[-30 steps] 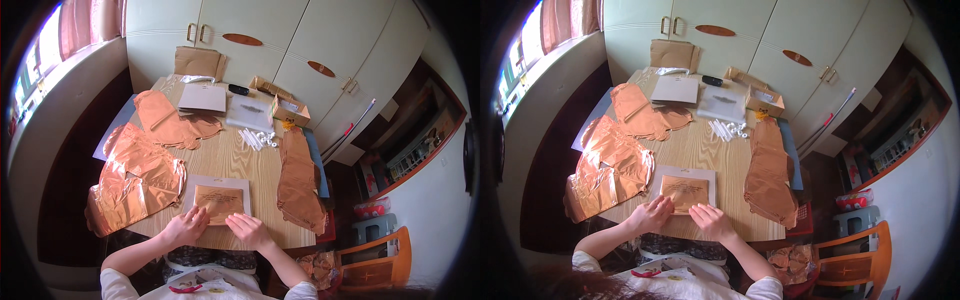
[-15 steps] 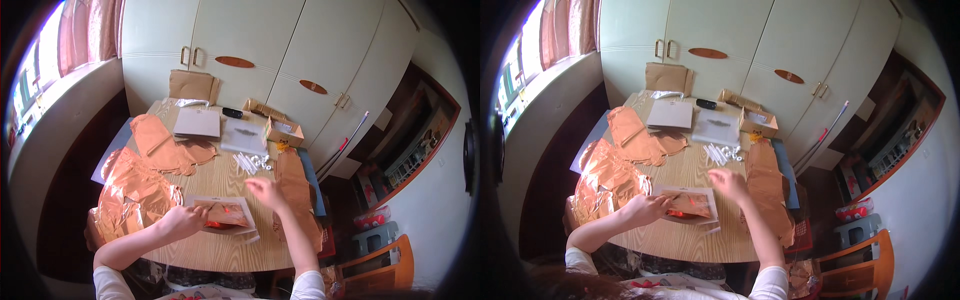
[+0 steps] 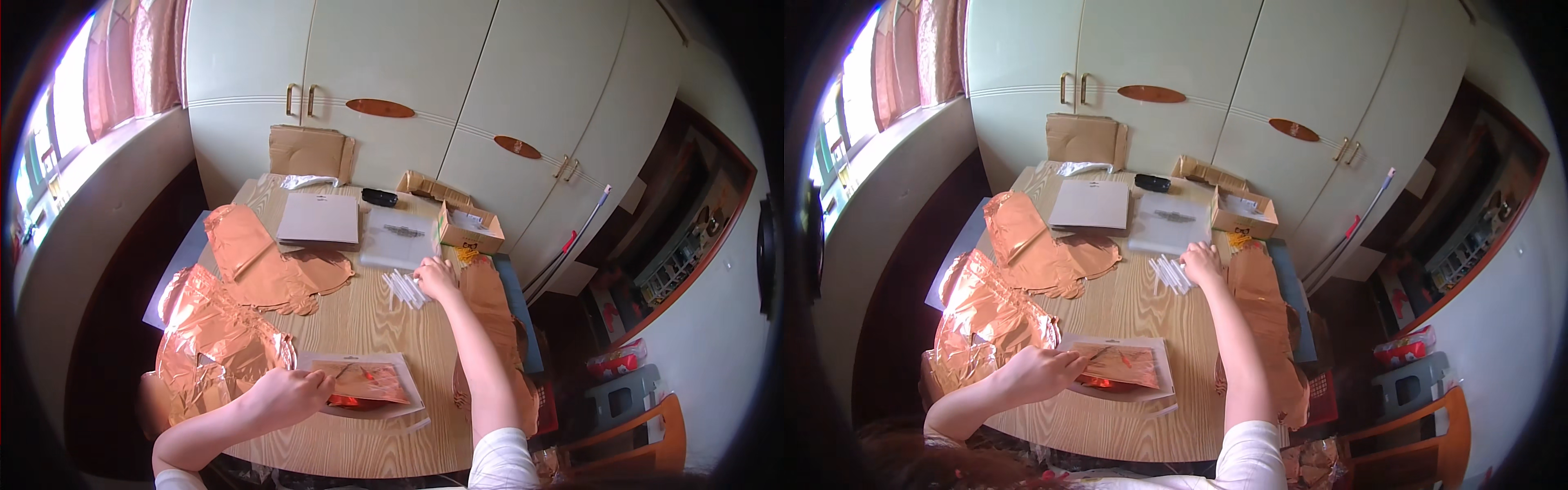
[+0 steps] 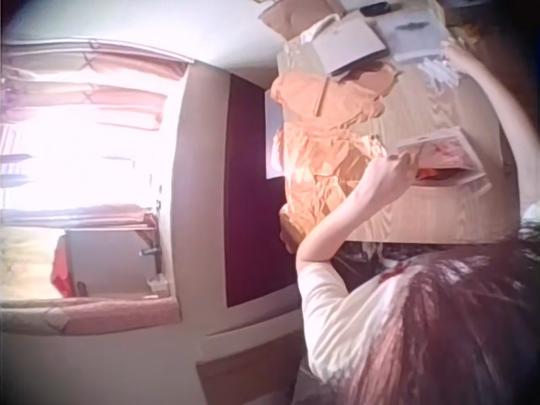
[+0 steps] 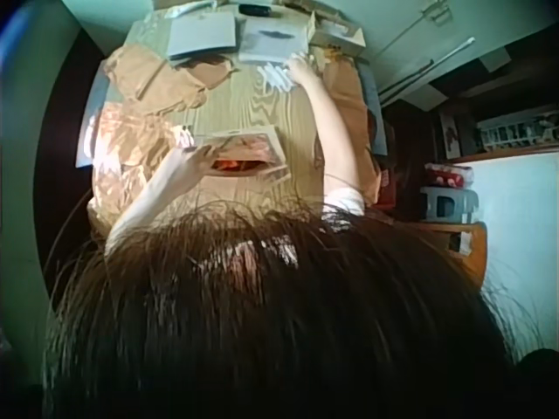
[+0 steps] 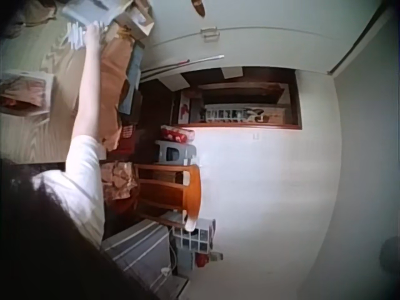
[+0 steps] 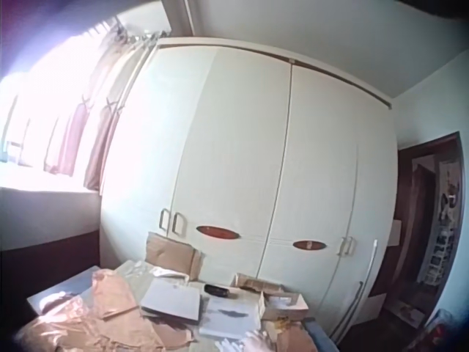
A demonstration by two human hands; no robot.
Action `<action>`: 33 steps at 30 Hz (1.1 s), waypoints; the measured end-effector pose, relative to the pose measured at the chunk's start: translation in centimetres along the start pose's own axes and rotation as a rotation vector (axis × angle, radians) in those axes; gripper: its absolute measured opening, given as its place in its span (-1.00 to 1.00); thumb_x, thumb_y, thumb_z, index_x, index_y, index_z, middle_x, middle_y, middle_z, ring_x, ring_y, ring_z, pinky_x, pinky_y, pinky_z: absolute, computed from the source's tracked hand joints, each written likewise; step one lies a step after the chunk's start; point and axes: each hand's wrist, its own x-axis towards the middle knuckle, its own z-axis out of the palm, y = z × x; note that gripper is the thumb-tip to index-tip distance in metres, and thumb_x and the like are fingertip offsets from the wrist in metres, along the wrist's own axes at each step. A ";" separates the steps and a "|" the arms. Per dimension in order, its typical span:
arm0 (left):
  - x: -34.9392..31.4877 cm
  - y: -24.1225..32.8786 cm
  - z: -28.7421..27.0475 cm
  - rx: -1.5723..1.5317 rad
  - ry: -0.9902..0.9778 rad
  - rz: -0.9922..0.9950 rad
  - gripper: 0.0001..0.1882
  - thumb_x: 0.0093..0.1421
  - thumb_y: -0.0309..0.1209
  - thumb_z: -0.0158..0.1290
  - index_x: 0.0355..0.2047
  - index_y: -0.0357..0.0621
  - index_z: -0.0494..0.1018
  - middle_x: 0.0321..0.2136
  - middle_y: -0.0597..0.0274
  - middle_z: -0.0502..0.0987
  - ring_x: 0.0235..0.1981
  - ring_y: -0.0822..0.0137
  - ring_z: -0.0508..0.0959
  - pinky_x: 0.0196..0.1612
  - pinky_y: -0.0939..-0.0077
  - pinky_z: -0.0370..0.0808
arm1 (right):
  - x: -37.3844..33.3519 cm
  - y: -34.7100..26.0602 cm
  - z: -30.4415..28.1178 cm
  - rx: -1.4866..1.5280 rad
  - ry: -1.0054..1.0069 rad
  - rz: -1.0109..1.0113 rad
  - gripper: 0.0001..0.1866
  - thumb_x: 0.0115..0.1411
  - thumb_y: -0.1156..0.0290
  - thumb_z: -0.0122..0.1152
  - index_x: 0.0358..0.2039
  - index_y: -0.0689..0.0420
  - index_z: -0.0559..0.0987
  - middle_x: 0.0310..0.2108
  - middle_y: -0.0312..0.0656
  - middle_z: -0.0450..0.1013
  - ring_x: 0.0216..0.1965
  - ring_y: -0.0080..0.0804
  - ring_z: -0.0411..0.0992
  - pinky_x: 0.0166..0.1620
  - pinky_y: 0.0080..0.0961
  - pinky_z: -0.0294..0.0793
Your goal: Organizing and packaging rose-gold foil-like decorative objects into plastic sleeves with cardboard backings.
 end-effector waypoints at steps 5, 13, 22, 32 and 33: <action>0.5 0.0 -0.1 0.009 -0.048 -0.013 -0.73 0.03 -0.47 0.03 -0.22 -0.26 0.45 -0.48 0.24 0.47 -0.54 0.31 0.60 -0.56 0.45 0.54 | -0.4 0.2 -1.3 0.169 0.138 0.087 -0.88 0.10 0.39 0.24 -0.35 -0.03 0.70 -0.18 -0.29 0.49 0.02 -0.30 0.36 0.11 -0.18 0.28; 0.1 0.2 -0.6 -0.077 -0.068 -0.058 -0.86 0.03 -0.44 0.05 -0.38 -0.21 0.41 -0.52 0.21 0.50 -0.54 0.19 0.61 -0.52 0.34 0.55 | -12.9 -11.2 -16.9 0.977 0.282 -0.337 -0.87 0.06 0.44 0.35 -0.33 0.04 0.66 -0.36 -0.26 0.49 -0.28 -0.40 0.43 -0.13 -0.35 0.42; 0.3 1.5 -0.9 -0.071 -0.096 -0.062 -0.87 0.09 -0.40 0.06 -0.40 -0.20 0.44 -0.56 0.21 0.52 -0.56 0.18 0.60 -0.53 0.31 0.54 | -22.4 -18.8 -17.3 0.135 0.482 -0.671 -0.81 -0.01 0.35 0.36 -0.32 -0.02 0.67 -0.46 -0.46 0.35 -0.34 -0.53 0.32 -0.25 -0.50 0.22; -0.6 2.4 -0.1 -0.053 -0.058 -0.035 -0.84 0.07 -0.43 0.03 -0.33 -0.21 0.45 -0.54 0.19 0.52 -0.55 0.20 0.60 -0.52 0.34 0.54 | -26.9 -19.1 -17.3 0.342 0.192 -0.562 -0.73 0.01 0.43 0.30 -0.22 0.14 0.60 -0.32 -0.30 0.48 -0.32 -0.39 0.45 -0.21 -0.43 0.44; -0.7 2.5 0.1 -0.052 -0.059 -0.033 -0.84 0.06 -0.43 0.03 -0.33 -0.22 0.45 -0.54 0.18 0.52 -0.55 0.20 0.61 -0.52 0.34 0.54 | -27.5 -19.3 -17.1 0.376 0.173 -0.556 -0.72 0.02 0.43 0.30 -0.21 0.16 0.60 -0.29 -0.26 0.50 -0.28 -0.36 0.47 -0.16 -0.40 0.45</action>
